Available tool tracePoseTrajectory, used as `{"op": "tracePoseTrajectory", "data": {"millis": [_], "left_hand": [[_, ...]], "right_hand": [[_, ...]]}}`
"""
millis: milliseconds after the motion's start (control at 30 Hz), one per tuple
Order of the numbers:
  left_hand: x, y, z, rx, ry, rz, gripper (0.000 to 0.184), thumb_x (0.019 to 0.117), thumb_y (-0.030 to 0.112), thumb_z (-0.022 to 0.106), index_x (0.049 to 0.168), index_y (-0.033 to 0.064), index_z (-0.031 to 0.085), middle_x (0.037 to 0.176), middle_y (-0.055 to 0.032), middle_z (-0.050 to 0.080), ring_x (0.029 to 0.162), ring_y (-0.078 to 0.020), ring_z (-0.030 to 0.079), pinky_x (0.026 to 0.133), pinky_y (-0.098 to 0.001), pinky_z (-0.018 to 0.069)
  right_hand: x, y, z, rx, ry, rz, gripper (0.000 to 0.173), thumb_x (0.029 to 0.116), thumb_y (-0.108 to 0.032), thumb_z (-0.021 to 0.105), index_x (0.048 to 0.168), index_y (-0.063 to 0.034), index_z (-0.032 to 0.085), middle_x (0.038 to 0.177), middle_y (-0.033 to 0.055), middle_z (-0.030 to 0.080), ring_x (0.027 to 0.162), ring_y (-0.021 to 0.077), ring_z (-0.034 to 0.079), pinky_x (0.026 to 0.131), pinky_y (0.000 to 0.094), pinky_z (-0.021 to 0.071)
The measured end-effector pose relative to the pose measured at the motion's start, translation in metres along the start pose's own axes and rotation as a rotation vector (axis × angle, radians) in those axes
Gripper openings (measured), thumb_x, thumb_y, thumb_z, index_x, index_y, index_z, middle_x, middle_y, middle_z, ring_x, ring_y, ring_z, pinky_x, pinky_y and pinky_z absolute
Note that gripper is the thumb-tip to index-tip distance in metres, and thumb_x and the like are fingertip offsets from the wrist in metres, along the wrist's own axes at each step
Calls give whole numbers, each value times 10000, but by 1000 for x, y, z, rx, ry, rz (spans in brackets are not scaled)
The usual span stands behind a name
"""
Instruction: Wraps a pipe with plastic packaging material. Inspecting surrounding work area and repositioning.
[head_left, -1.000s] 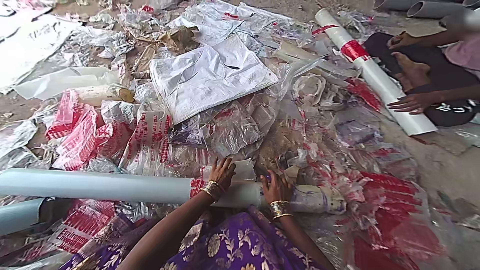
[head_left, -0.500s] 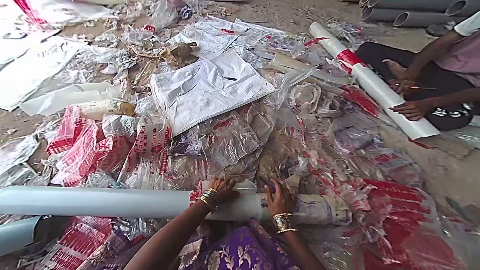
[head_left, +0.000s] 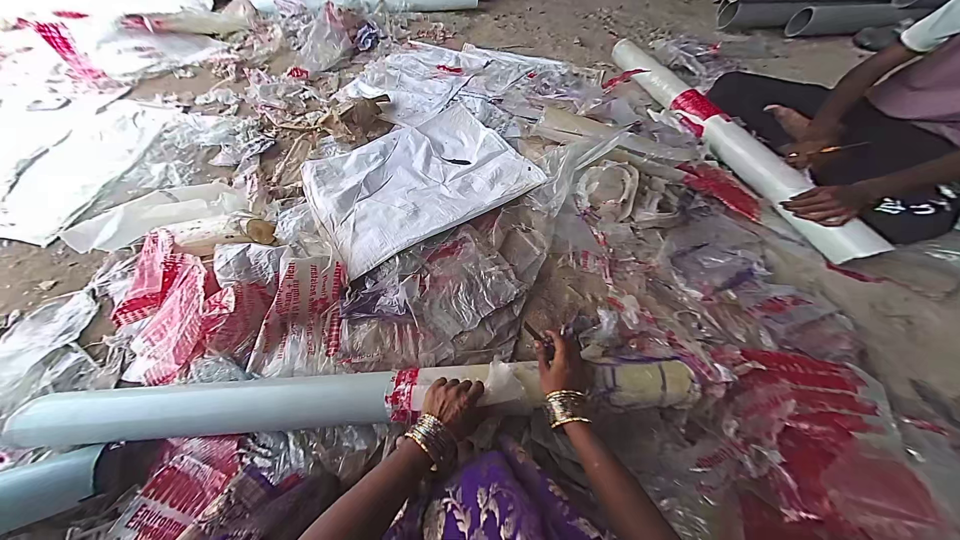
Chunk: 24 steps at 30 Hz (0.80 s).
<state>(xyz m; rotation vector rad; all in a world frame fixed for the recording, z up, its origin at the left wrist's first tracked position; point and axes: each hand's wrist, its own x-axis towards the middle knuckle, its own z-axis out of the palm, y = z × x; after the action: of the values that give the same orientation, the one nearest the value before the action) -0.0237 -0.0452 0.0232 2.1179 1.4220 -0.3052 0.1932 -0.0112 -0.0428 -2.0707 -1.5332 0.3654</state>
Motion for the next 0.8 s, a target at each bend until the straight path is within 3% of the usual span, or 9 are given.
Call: {"op": "tracePoseTrajectory", "data": {"millis": [100,233,367,500,600,733,800], "left_hand": [[3,4,-9,-8,-167,-52,532,1018,488,575,1335,63,617,1224,-205,705,1180,-383,660,1040,-574,453],[19,2,-23,-50,-320,-42,536,972,500,659,1314,89,625,1220,-244,689,1182,-458,641,970,-683,477],[43,-7,-31,-82,-406,136,609,915,376,774,1358,-6,604,1295,-287,641,1257,-450,593,1063,-655,428],[65,3,-63,64,-518,215,668,938,389,757,1413,-34,555,1377,-309,586,1330,-455,536,1118,-637,379],[76,-1,-69,74,-480,230,651,946,425,737,1386,-28,578,1351,-308,603,1312,-464,548,1099,-664,381],[54,-23,-40,-156,-325,254,619,963,391,723,1366,-61,590,1383,-288,591,1342,-430,532,1151,-594,364],[47,-31,-23,-195,-258,294,610,937,451,729,1269,-55,652,1362,-256,595,1324,-436,516,1116,-617,380]], "right_hand": [[-8,-1,-3,-90,-55,30,447,1018,-294,612,1357,-3,626,1289,248,679,1225,460,623,1022,669,422],[-14,0,-5,-151,-75,32,459,1023,-310,606,1391,-36,613,1324,206,679,1252,433,617,1044,648,409],[-25,6,-3,-163,-34,-3,485,1007,-343,633,1385,-39,628,1237,209,720,1137,453,668,999,660,436],[-34,8,-4,-177,17,-60,496,989,-342,652,1365,-18,643,1181,211,739,1072,473,686,932,663,469],[-27,6,-8,-176,-26,-45,526,992,-367,656,1378,-12,629,1214,224,726,1101,476,676,960,661,456],[-26,3,-11,-138,-84,-4,627,968,-419,678,1416,7,576,1309,252,670,1178,492,630,994,677,419],[-35,10,-10,-16,-18,-7,607,945,-315,705,1388,73,556,1297,301,644,1181,509,616,1004,676,425]]}}
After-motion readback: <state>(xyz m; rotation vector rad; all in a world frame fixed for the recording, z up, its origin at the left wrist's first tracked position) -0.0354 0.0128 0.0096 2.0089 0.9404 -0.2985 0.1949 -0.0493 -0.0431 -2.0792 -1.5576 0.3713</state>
